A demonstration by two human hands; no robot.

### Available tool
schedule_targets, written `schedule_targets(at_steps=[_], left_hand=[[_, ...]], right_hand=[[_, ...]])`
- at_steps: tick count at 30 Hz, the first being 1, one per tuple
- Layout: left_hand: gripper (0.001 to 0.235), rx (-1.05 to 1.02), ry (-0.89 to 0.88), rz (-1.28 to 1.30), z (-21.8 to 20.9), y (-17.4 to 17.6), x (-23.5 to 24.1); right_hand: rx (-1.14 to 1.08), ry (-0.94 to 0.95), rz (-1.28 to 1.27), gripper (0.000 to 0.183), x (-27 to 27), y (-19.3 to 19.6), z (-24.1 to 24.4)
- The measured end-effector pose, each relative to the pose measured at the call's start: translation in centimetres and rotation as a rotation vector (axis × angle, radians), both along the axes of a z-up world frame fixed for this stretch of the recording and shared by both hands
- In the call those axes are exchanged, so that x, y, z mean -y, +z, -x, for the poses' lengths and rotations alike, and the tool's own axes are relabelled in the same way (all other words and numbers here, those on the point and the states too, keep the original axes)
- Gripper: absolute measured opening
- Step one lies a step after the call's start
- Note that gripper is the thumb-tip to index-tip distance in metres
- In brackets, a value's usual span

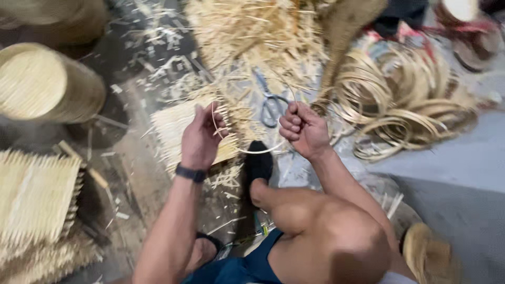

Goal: The person repeatedly picks up rectangular bamboo mats, places a circular wooden block on top, and trims the excess bamboo strips around the block using shears. The trimmed mats are set aside, and the process is repeated with new mats.

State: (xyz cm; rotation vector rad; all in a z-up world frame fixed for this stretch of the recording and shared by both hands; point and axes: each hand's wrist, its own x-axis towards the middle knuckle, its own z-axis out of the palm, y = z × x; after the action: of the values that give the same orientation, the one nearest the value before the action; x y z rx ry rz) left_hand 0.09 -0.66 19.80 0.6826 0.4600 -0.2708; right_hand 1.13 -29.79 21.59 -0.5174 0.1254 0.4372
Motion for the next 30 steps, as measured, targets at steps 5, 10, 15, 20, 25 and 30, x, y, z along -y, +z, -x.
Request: schedule_targets(at_steps=[5, 10, 15, 20, 25, 30], left_hand=[[0.028, 0.006, 0.054, 0.193, 0.6, -0.6, -2.7], [0.024, -0.055, 0.094, 0.208, 2.4, -0.8, -5.0], [0.023, -0.044, 0.103, 0.199, 3.8, -0.8, -6.2], [0.027, -0.11, 0.065, 0.154, 3.8, -2.0, -8.0], [0.035, -0.176, -0.187, -0.245, 3.4, -1.6, -6.6], [0.056, 0.003, -0.142, -0.484, 2.0, 4.6, -4.1]], right_hand=[[-0.113, 0.108, 0.246, 0.031, -3.5, 0.0, -1.1], [-0.029, 0.253, 0.283, 0.037, -5.0, -0.5, -2.2], [0.048, 0.295, 0.494, 0.037, -6.4, 1.2, -2.7], [0.504, 0.23, 0.794, 0.032, -7.9, 5.4, -2.0], [1.223, -0.012, 1.247, 0.03, -9.4, 10.2, -1.4], [1.685, 0.079, 1.518, 0.016, -11.2, 15.1, -2.1]])
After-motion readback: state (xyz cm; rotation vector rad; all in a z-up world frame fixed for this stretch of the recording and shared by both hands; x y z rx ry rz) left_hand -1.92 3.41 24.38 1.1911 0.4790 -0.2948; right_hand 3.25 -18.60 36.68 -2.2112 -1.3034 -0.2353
